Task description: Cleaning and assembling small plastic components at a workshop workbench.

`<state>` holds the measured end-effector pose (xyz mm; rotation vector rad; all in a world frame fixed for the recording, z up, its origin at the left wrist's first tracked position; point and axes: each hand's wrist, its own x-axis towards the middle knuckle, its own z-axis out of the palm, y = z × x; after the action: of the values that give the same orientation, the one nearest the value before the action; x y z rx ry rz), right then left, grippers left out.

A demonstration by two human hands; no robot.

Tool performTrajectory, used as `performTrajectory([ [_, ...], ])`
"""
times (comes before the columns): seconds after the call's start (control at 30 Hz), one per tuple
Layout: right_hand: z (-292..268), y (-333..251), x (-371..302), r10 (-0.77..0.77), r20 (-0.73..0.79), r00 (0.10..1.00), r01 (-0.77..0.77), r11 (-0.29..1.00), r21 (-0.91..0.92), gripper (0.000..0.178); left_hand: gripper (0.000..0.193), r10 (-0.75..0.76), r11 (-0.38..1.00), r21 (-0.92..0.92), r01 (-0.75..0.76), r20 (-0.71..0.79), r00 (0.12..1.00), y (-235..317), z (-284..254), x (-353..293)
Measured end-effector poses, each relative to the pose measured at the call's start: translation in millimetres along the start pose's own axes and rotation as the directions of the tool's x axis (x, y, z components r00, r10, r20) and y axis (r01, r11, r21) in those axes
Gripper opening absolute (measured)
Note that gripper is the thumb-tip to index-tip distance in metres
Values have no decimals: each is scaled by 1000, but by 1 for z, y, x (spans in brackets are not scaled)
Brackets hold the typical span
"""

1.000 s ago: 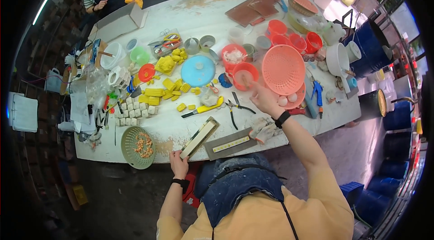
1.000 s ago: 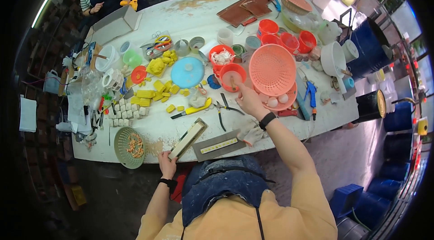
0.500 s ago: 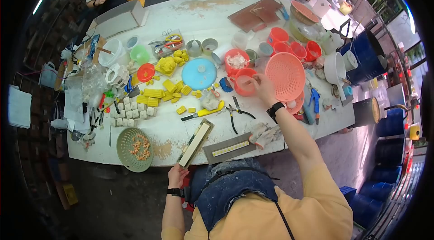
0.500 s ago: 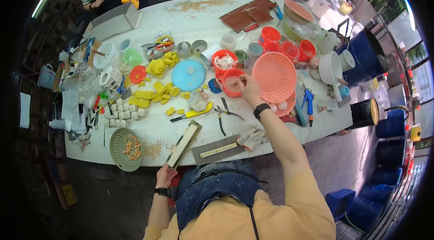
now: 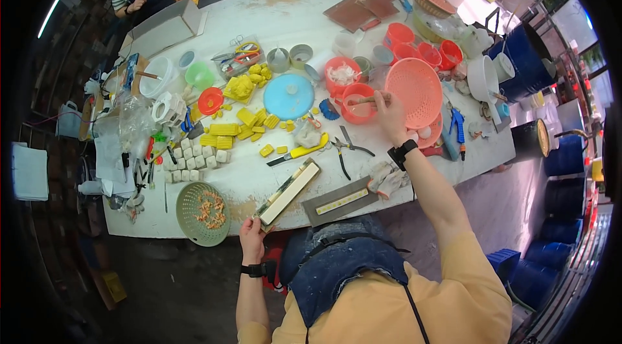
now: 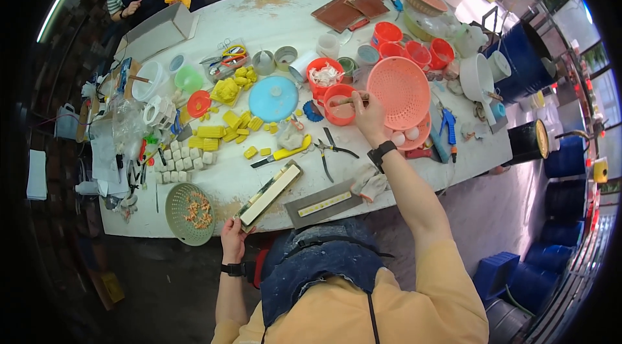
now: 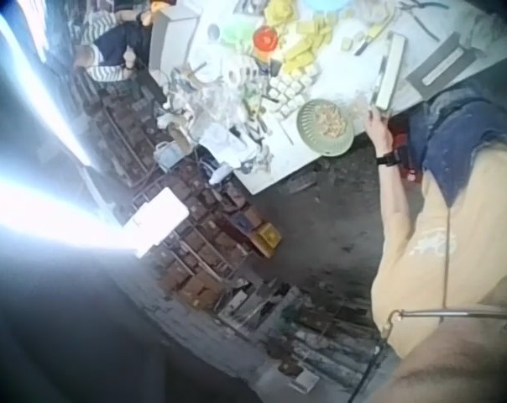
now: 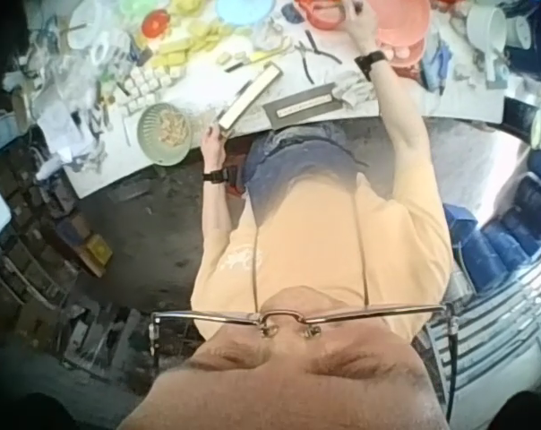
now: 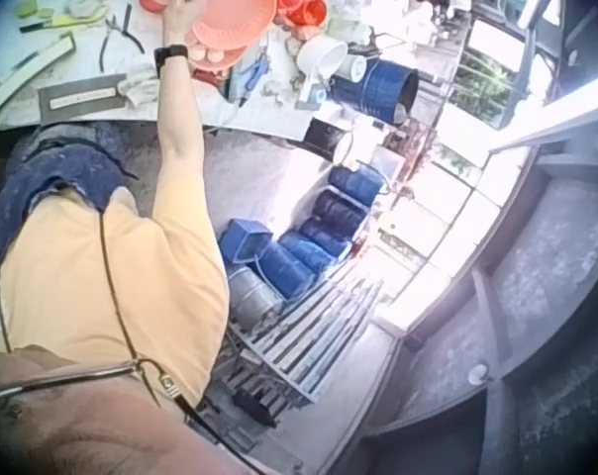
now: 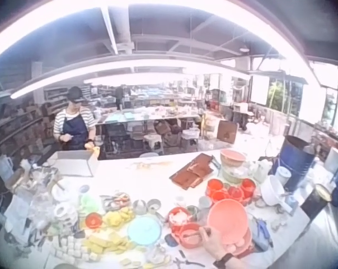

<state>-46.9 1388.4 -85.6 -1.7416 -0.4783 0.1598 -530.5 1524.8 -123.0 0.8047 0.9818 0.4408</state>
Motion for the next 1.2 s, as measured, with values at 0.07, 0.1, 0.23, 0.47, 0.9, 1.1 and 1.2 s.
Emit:
performTrajectory([
  [0.07,0,-12,-10,75,96,993,-75,997,2,30,21,3,999,35,-6,84,996,10,0,2],
  [0.1,1,-16,-14,86,75,993,-87,996,1,30,21,-10,999,51,5,98,995,14,4,4],
  [0.23,-16,-22,-32,23,-56,998,-19,997,69,30,22,-60,991,133,28,244,968,36,40,15],
  [0.47,-125,-102,-127,166,-256,952,-51,914,402,29,23,-179,951,307,31,468,865,42,110,13],
  [0.9,-246,-49,-373,510,-246,824,-294,757,584,17,22,-370,886,457,81,592,716,-85,231,-80],
  [1.1,-289,-36,-423,498,-314,808,-263,782,564,18,20,-346,856,516,-36,622,702,-140,257,-123],
  [1.2,-333,0,-449,499,-501,707,-268,845,463,18,20,-399,822,569,-13,592,701,-140,269,-145],
])
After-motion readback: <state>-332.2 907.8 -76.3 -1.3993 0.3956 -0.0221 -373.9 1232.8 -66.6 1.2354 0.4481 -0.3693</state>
